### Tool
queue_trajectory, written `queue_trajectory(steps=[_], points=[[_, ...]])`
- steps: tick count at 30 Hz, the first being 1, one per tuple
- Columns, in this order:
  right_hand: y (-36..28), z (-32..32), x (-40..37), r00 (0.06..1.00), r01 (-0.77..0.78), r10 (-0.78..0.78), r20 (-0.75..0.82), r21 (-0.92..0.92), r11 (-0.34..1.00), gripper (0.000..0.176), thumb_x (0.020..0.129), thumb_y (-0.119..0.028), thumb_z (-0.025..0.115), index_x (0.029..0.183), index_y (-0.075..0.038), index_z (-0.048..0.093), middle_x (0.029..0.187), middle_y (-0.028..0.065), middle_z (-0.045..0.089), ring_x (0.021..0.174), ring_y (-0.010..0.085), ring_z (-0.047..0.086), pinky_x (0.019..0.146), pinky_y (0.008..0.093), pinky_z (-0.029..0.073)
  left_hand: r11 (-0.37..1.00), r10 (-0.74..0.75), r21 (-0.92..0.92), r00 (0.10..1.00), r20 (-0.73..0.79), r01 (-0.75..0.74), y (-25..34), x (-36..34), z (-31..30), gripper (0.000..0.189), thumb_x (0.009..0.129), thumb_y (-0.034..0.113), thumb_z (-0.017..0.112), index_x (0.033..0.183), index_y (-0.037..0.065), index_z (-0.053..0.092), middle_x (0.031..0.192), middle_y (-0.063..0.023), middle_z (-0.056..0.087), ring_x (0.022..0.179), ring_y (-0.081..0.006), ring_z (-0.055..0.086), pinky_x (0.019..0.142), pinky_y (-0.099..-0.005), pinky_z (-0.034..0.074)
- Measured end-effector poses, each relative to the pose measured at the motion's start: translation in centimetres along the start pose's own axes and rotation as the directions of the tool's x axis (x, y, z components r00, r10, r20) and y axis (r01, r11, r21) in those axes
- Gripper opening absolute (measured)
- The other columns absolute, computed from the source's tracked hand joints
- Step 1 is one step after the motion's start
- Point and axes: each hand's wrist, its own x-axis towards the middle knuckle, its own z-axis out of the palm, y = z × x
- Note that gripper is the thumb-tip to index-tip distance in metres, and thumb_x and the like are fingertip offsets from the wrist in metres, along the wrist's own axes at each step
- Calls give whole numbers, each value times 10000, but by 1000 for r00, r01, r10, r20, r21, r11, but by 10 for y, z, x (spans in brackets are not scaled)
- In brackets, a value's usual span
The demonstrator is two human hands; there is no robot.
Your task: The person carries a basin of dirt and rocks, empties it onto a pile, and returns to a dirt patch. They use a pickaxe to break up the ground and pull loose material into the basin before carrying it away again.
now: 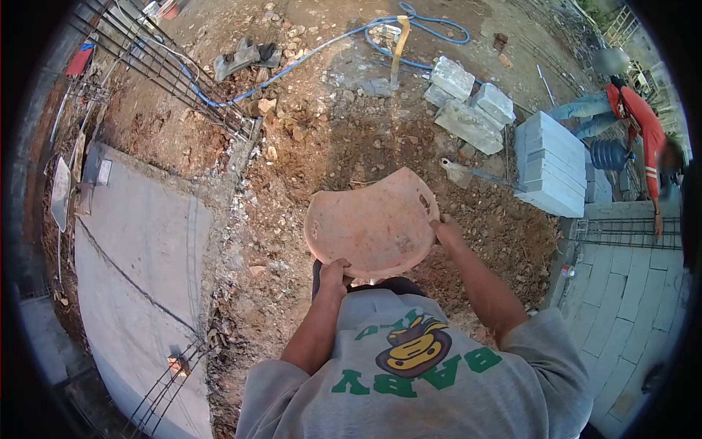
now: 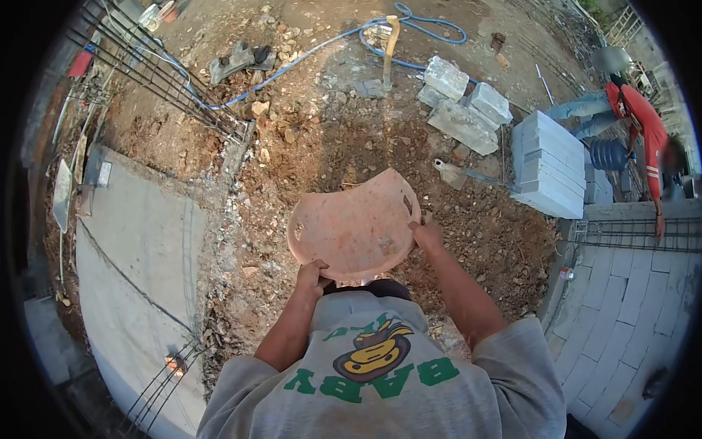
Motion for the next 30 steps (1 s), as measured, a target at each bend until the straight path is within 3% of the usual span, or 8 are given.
queue_trajectory(steps=[8, 11, 15, 17, 20, 23, 26, 30], points=[[-58, 14, 115, 998, 34, -53, -28, -454, 891, 542, 779, -328, 614, 1178, 35, 566, 1032, 269, 641, 995, 363, 625, 834, 396, 483, 975, 37, -216, 998, -56, -48, 38, 96, 67, 364, 760, -27, 567, 1111, 24, 485, 969, -120, 560, 851, -289, 623, 722, -493, 582], [-86, 33, 114, 999, 22, -36, -19, -473, 881, 554, 827, -274, 596, 1286, 21, 498, 1019, 176, 648, 828, 214, 633, 704, 343, 495, 988, 1, -152, 991, -130, -21, 69, 143, 91, 398, 746, -31, 567, 1128, 25, 472, 1001, -130, 558, 860, -304, 622, 710, -491, 578], [-91, 85, 181, 961, -265, 235, -145, -246, 932, 562, 846, -305, 603, 1283, 28, 491, 1039, 176, 631, 843, 235, 621, 706, 373, 503, 982, -20, -188, 991, -135, -6, 85, 213, 113, 448, 724, -44, 565, 1150, 25, 447, 991, -137, 567, 811, -301, 630, 624, -472, 581], [-65, 104, 229, 894, -440, 433, -113, -47, 897, 550, 855, -317, 605, 1268, 32, 498, 1047, 176, 623, 840, 255, 621, 701, 391, 511, 990, -21, -142, 976, -216, -11, 42, 266, 104, 435, 728, -44, 564, 1142, 19, 446, 978, -135, 567, 782, -295, 631, 606, -454, 582], [22, 118, 341, 922, -384, 373, -103, -133, 914, 475, 866, -307, 596, 1217, 8, 541, 1059, 183, 623, 875, 288, 630, 707, 411, 525, 981, -53, -194, 966, -255, 2, 8, 329, 117, 409, 734, -47, 563, 1123, 15, 452, 956, -125, 565, 752, -287, 631, 594, -418, 581], [61, 129, 419, 881, -469, 464, -99, -316, 825, 411, 862, -261, 583, 1177, 2, 562, 1061, 211, 627, 919, 311, 639, 724, 414, 534, 950, -184, -300, 926, -329, 83, -34, 376, 136, 312, 767, -32, 574, 1056, 42, 480, 900, -87, 559, 717, -252, 626, 565, -365, 564], [79, 128, 481, 947, -286, 314, -61, -600, 747, 401, 850, -231, 585, 1162, 19, 561, 1052, 235, 631, 898, 316, 655, 731, 413, 540, 874, -288, -478, 888, -360, 90, -89, 404, 168, 214, 818, 5, 576, 1003, 71, 491, 823, -58, 559, 611, -181, 580, 459, -291, 486], [138, 113, 554, 905, -236, 418, 76, -726, 645, 506, 801, -297, 594, 1145, 70, 540, 1112, 300, 600, 1073, 411, 579, 906, 442, 468, 832, -426, -515, 832, -355, 207, -128, 460, 178, 416, 795, -19, 592, 1158, 108, 434, 855, -52, 517, 672, -161, 538, 496, -317, 458]])
